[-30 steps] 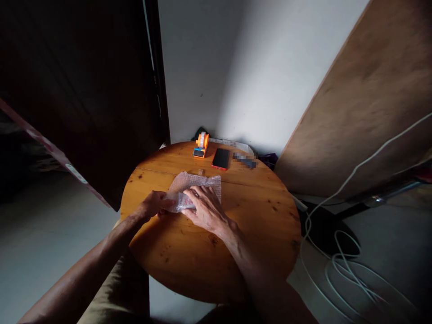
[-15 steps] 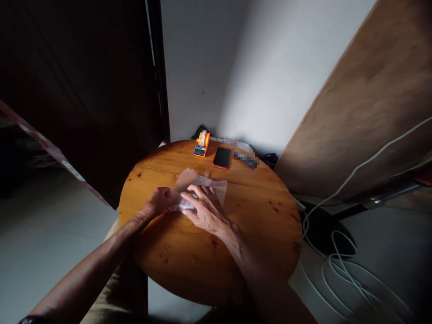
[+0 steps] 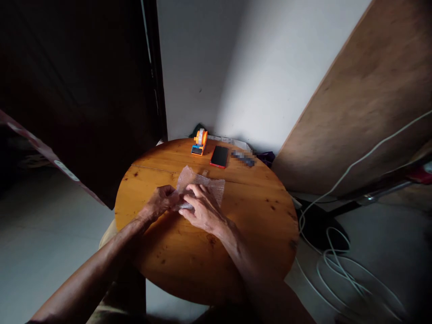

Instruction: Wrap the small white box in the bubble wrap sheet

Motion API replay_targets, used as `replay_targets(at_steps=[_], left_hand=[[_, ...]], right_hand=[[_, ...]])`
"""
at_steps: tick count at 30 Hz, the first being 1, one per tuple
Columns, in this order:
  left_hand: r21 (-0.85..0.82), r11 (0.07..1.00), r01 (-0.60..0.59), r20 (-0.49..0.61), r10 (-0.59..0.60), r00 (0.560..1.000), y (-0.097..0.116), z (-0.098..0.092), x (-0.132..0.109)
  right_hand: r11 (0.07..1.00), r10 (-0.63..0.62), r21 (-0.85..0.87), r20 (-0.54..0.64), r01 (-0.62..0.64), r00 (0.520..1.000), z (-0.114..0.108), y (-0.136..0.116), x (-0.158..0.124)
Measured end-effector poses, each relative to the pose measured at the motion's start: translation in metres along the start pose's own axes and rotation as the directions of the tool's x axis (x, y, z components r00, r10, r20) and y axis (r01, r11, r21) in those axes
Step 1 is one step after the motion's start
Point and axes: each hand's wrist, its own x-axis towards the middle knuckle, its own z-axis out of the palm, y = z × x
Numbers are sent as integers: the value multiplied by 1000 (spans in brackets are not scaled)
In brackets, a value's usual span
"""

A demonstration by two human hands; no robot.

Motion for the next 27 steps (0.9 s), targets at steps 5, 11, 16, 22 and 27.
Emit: replay_targets(at_steps=[5, 11, 16, 22, 27], left_hand=[[224, 974, -31, -131, 62, 990, 5, 8, -2], [586, 784, -203, -126, 337, 933, 9, 21, -12], [684, 673, -282, -60, 437, 897, 3, 19, -15], [715, 629, -307, -41, 476, 879, 0, 22, -19], [716, 632, -296, -51, 470, 881, -2, 28, -26]], right_hand=[[999, 40, 5, 26, -40, 999, 3, -2, 2], [995, 104, -3, 30, -104, 994, 1, 0, 3], [969, 239, -88, 69, -233, 969, -5, 3, 1], [974, 208, -115, 115, -195, 971, -9, 4, 2], [983, 179, -56, 131, -173, 975, -11, 5, 3]])
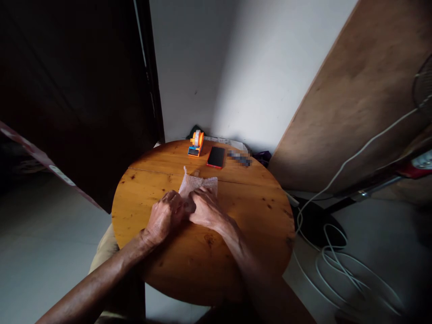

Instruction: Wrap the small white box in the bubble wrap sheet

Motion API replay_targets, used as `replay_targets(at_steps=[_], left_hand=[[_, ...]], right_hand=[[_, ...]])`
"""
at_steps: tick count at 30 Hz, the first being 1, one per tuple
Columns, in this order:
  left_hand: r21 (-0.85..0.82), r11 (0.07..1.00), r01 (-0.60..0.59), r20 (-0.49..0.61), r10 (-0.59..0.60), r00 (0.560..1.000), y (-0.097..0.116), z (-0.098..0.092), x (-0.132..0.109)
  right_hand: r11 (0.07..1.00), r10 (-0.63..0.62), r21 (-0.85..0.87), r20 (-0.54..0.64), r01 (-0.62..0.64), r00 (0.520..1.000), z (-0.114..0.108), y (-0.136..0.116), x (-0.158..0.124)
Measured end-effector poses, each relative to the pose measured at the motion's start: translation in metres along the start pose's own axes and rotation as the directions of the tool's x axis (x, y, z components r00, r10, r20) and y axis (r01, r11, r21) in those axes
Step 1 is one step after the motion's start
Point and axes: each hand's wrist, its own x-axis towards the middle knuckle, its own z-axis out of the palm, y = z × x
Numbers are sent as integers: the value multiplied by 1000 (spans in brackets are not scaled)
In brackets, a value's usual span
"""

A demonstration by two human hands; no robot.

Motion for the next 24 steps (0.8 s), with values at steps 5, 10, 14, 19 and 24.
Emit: replay_targets(at_steps=[5, 10, 14, 19, 24], left_hand=[[6, 1000, 25, -11, -25, 1000, 1, 5, -2], [-70, 996, -58, 6, 59, 998, 3, 1, -5], [-273, 941, -202, 1, 210, 978, -6, -12, -10], [-417, 872, -258, 32, 297, 954, -21, -18, -8], [-341, 882, -325, -43, 331, 943, -26, -10, -4]], right_hand=[[1000, -4, 24, 4, 3, 1000, 0, 0, 0], [999, -35, -5, -6, 35, 999, 3, 3, -1], [999, -46, -7, -21, 45, 999, 3, 4, -1], [1000, -21, 11, -9, 21, 1000, 3, 3, 0], [999, -18, 28, 21, 17, 1000, 4, 7, 0]])
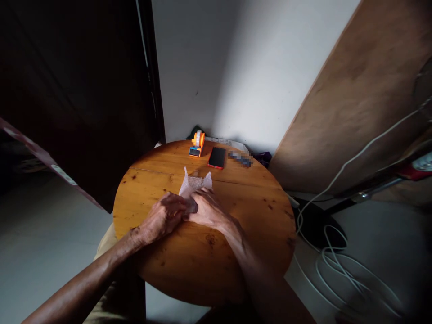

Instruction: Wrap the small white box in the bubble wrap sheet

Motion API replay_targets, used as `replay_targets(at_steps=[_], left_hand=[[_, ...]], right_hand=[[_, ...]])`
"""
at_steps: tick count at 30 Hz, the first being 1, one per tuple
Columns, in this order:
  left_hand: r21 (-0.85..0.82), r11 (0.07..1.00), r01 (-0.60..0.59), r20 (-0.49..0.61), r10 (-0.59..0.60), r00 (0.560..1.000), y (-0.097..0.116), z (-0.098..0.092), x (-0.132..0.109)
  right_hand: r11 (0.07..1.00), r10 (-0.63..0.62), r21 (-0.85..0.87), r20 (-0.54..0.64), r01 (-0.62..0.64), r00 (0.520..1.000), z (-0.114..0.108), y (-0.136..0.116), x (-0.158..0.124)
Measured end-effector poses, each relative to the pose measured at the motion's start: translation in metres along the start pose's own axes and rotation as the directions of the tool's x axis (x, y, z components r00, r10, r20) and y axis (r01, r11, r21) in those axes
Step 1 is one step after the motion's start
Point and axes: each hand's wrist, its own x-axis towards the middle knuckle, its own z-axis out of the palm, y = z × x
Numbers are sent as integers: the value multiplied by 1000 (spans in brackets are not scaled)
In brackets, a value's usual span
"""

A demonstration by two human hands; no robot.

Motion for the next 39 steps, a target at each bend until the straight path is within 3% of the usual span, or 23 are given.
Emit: replay_targets(at_steps=[3, 9, 15, 20, 22, 25, 29, 31, 39], left_hand=[[-6, 999, 36, -28, -36, 999, -2, 3, 2], [-233, 965, 119, 80, -103, 991, -2, 9, 7], [-123, 982, 145, 108, -131, 985, 5, 5, 10], [-32, 997, 63, 96, -60, 994, 5, 5, 9], [-7, 999, 53, 102, -52, 993, 4, 6, 9], [10, 999, 48, 115, -49, 992, 5, 6, 10], [12, 999, 38, 116, -39, 992, 5, 5, 10], [2, 1000, 28, 108, -28, 994, 2, 6, 9], [-41, 999, -31, 67, 34, 997, -10, 16, 4]], right_hand=[[1000, 14, 18, 13, -15, 1000, 1, 0, -1], [998, 26, 64, 50, -29, 998, -2, 0, -3], [989, 28, 142, 118, -45, 993, -22, 12, -8], [900, 97, 429, -17, -81, 995, -39, 27, -9], [866, 193, 486, -108, -118, 975, -39, 29, -12], [840, 373, 492, -215, -230, 903, -29, 27, -25], [736, 575, 486, -80, -472, 814, -6, 24, -46], [706, 610, 482, -42, -518, 791, 5, 22, -50], [728, 666, 332, -139, -599, 733, 26, 13, -31]])
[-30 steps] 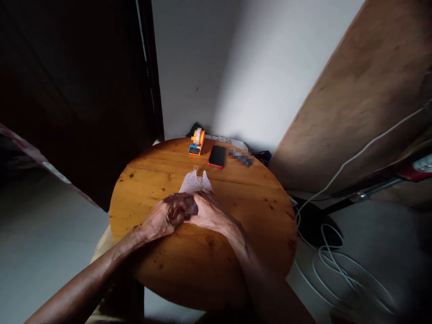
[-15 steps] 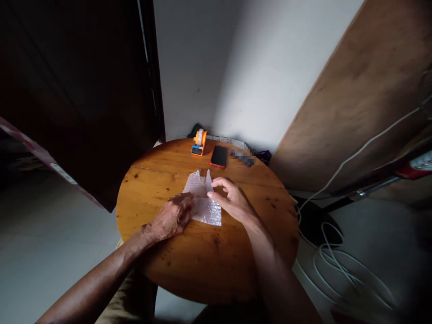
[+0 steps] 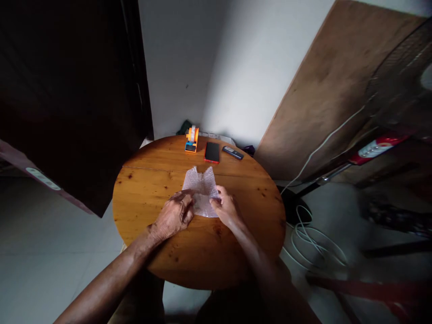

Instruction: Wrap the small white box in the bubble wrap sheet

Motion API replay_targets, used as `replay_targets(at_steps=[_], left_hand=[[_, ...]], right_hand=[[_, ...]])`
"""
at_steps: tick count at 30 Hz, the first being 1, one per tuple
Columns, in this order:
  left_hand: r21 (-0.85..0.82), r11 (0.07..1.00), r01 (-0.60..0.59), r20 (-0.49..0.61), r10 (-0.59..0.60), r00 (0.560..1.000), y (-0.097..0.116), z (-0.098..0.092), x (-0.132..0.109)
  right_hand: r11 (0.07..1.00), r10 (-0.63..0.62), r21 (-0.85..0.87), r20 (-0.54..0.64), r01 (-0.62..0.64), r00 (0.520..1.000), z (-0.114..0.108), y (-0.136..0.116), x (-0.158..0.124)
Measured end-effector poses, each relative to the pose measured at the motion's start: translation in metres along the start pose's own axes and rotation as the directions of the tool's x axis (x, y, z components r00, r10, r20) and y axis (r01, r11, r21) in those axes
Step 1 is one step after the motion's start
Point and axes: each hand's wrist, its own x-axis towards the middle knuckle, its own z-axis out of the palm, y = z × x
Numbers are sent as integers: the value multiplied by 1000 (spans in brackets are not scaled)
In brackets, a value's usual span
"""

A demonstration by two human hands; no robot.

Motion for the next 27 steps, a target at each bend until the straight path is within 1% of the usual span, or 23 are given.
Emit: replay_targets(at_steps=[4, 7, 11, 16, 19, 22, 23, 25, 27], left_hand=[[-13, 1000, -9, -10, 9, 1000, -1, 0, 1], [-7, 1000, -24, -6, 24, 1000, 0, -1, 2], [-1, 998, -59, -7, 59, 998, 0, -3, 4], [12, 996, -89, -13, 89, 996, -4, -3, 5], [-43, 996, -72, -24, 72, 997, -6, -2, 5], [-161, 986, -53, -52, 46, 998, -9, 1, 4], [-204, 978, -48, -61, 36, 997, -10, 2, 4], [-267, 963, -39, -78, 19, 997, -11, 5, 5], [-297, 955, -18, -101, -12, 995, -12, 6, 5]], right_hand=[[999, 36, -4, -22, -36, 999, -5, -12, -1], [996, 9, 87, -28, -7, 1000, -6, -27, -1], [976, -18, 219, -15, 21, 1000, 0, -44, 4], [972, -19, 232, -19, 23, 1000, 8, -54, 9], [951, 1, 309, -4, 0, 1000, 11, -56, 5], [925, 53, 374, 48, -67, 997, 13, -56, -5], [921, 54, 384, 60, -73, 997, 13, -55, -8], [919, 8, 392, 60, -31, 998, 14, -52, -13], [920, -76, 389, 54, 49, 996, 16, -49, -15]])
